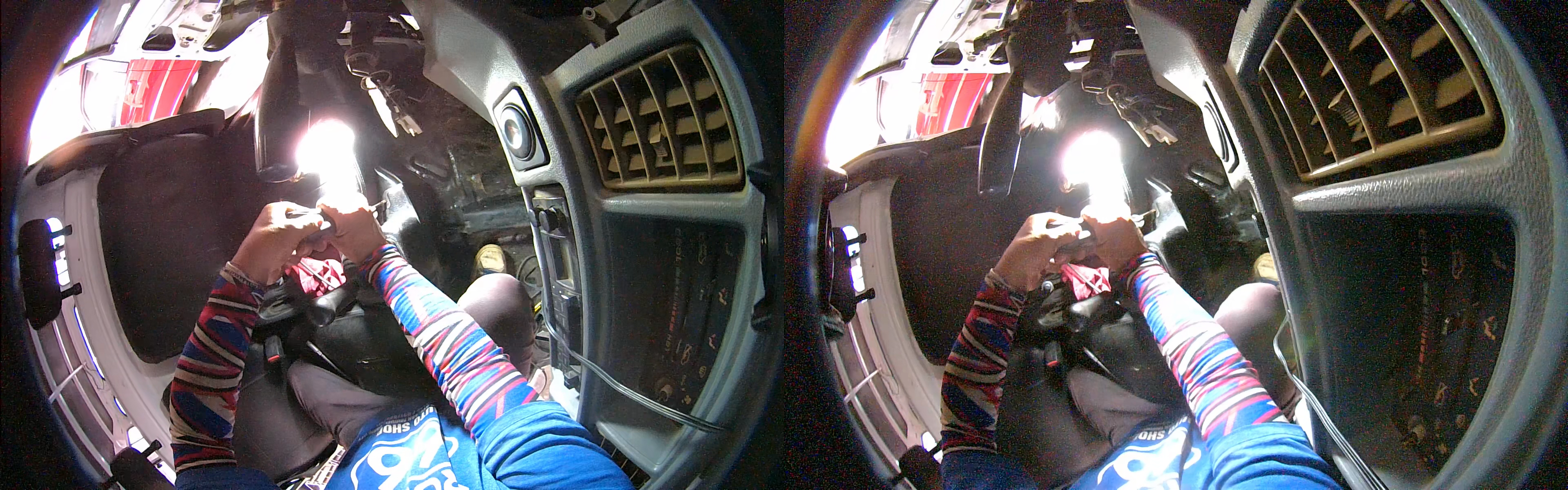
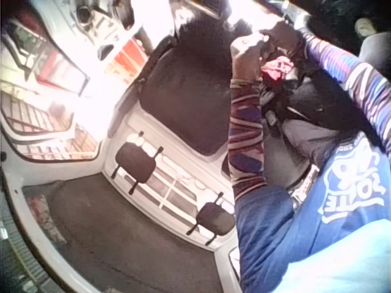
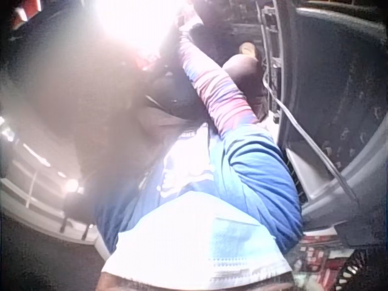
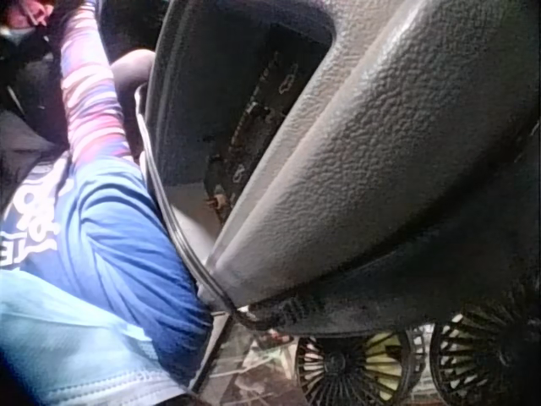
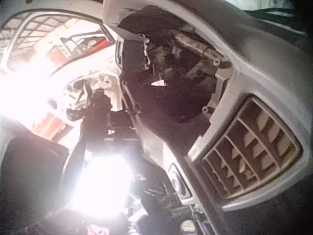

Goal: The person handles pliers and a small red tool, then moves to a white van and works on interior wiring near the dashboard using a flashlight. The person manipulates wires and components inside the vehicle's cabin.

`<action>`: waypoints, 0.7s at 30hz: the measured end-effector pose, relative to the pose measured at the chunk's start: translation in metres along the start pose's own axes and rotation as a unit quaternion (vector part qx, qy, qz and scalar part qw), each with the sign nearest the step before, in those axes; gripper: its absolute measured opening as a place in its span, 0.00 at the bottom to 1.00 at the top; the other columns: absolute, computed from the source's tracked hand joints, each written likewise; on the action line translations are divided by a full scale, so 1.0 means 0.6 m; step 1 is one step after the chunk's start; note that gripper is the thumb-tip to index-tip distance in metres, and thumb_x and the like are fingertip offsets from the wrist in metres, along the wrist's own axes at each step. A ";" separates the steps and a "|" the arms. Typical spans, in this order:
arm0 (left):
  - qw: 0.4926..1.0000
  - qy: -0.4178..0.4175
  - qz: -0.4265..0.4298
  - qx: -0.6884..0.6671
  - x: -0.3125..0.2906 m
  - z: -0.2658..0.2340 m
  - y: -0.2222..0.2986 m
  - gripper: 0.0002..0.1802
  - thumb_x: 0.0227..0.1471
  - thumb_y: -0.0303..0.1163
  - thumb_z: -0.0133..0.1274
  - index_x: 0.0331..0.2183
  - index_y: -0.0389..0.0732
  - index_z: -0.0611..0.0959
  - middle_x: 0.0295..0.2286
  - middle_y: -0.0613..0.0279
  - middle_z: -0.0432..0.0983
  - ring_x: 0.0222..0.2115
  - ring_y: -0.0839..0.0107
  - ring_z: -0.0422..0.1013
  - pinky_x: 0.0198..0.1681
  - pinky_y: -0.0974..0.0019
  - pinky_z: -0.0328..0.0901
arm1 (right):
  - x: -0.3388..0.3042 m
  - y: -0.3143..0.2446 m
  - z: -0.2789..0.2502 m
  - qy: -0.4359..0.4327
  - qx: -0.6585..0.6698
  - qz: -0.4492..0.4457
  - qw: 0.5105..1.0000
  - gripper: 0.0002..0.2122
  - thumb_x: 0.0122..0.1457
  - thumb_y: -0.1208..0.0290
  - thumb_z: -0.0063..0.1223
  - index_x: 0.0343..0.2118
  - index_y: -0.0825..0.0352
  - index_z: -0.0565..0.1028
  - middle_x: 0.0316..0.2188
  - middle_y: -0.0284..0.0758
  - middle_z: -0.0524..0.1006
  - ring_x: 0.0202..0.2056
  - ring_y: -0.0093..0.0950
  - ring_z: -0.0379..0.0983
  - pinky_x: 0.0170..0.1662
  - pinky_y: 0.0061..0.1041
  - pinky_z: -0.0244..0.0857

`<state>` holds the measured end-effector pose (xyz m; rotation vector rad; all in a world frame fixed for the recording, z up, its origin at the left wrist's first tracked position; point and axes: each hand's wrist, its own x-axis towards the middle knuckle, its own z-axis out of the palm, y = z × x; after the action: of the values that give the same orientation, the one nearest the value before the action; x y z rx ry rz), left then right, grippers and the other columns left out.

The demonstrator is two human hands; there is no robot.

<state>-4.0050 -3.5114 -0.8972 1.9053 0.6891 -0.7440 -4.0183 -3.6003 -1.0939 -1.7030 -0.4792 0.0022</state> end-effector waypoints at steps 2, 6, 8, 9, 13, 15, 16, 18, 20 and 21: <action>0.999 -0.018 0.035 0.012 0.000 0.009 0.001 0.07 0.56 0.29 0.59 0.33 0.33 0.81 0.26 0.62 0.80 0.23 0.80 0.74 0.23 0.76 0.69 | 0.000 0.000 -0.001 0.007 -0.016 0.001 1.000 0.21 0.54 0.62 0.63 0.50 0.64 0.76 0.36 0.45 0.82 0.39 0.46 0.80 0.43 0.41 0.74; 0.982 -0.019 0.113 0.152 0.014 0.012 -0.002 0.13 0.54 0.29 0.61 0.40 0.33 0.79 0.29 0.64 0.78 0.27 0.79 0.74 0.28 0.73 0.71 | 0.003 0.003 -0.009 -0.009 -0.032 0.001 0.999 0.19 0.55 0.63 0.57 0.49 0.64 0.76 0.39 0.42 0.82 0.43 0.43 0.80 0.49 0.42 0.70; 0.950 -0.009 0.183 0.252 0.018 0.008 -0.003 0.14 0.53 0.28 0.62 0.41 0.33 0.80 0.30 0.63 0.78 0.29 0.78 0.74 0.30 0.72 0.72 | 0.004 0.004 -0.013 -0.001 -0.063 0.004 0.998 0.18 0.54 0.63 0.57 0.48 0.63 0.76 0.40 0.42 0.81 0.44 0.42 0.79 0.51 0.43 0.68; 0.931 -0.001 0.232 0.283 0.018 0.007 -0.006 0.12 0.52 0.26 0.61 0.39 0.33 0.80 0.30 0.61 0.79 0.30 0.77 0.76 0.30 0.71 0.73 | 0.004 0.003 -0.014 -0.009 -0.076 0.008 0.997 0.21 0.52 0.60 0.61 0.48 0.63 0.76 0.40 0.41 0.81 0.44 0.42 0.78 0.52 0.43 0.66; 0.989 0.000 0.082 0.126 0.015 0.011 -0.016 0.17 0.56 0.30 0.59 0.46 0.36 0.78 0.34 0.60 0.79 0.30 0.76 0.76 0.33 0.69 0.74 | 0.004 -0.009 -0.021 -0.040 -0.119 0.032 0.992 0.28 0.48 0.53 0.68 0.51 0.63 0.75 0.41 0.42 0.81 0.46 0.42 0.77 0.54 0.45 0.62; 0.995 0.015 -0.054 -0.078 0.018 0.013 -0.022 0.16 0.58 0.31 0.57 0.47 0.36 0.78 0.34 0.59 0.80 0.28 0.75 0.77 0.29 0.70 0.74 | 0.004 -0.013 -0.028 -0.073 -0.108 0.053 0.990 0.30 0.48 0.57 0.68 0.54 0.63 0.73 0.42 0.43 0.80 0.48 0.43 0.76 0.55 0.45 0.62; 0.971 0.027 -0.159 -0.179 0.019 0.013 -0.025 0.16 0.59 0.32 0.56 0.47 0.37 0.78 0.34 0.59 0.80 0.27 0.75 0.77 0.27 0.71 0.75 | 0.009 -0.011 -0.033 -0.057 -0.081 0.031 0.995 0.30 0.49 0.56 0.67 0.54 0.63 0.73 0.43 0.44 0.80 0.48 0.43 0.76 0.56 0.45 0.62; 0.982 -0.021 -0.141 -0.122 0.031 0.003 -0.023 0.13 0.62 0.33 0.51 0.44 0.35 0.78 0.30 0.60 0.78 0.21 0.77 0.74 0.17 0.76 0.68 | 0.020 -0.002 -0.041 -0.052 -0.023 -0.014 0.998 0.29 0.50 0.55 0.65 0.54 0.62 0.73 0.43 0.44 0.79 0.49 0.43 0.75 0.57 0.45 0.61; 0.971 -0.058 -0.200 -0.121 0.034 -0.011 -0.025 0.16 0.65 0.37 0.49 0.40 0.31 0.77 0.27 0.62 0.76 0.18 0.82 0.68 0.15 0.78 0.62 | 0.023 0.013 -0.046 -0.151 -0.142 -0.032 0.978 0.31 0.48 0.59 0.64 0.57 0.62 0.72 0.46 0.44 0.78 0.50 0.42 0.73 0.58 0.41 0.62; 0.965 -0.078 -0.164 -0.190 0.034 -0.014 -0.029 0.17 0.66 0.39 0.49 0.39 0.31 0.78 0.24 0.66 0.73 0.16 0.84 0.63 0.13 0.77 0.55 | 0.024 0.024 -0.047 -0.174 -0.142 -0.079 0.971 0.30 0.48 0.65 0.62 0.57 0.62 0.72 0.49 0.44 0.77 0.50 0.40 0.73 0.58 0.38 0.63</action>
<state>-4.0025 -3.4938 -0.9193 1.3839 0.9844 -0.8853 -3.9934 -3.6240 -1.0981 -1.9494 -0.9112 0.1247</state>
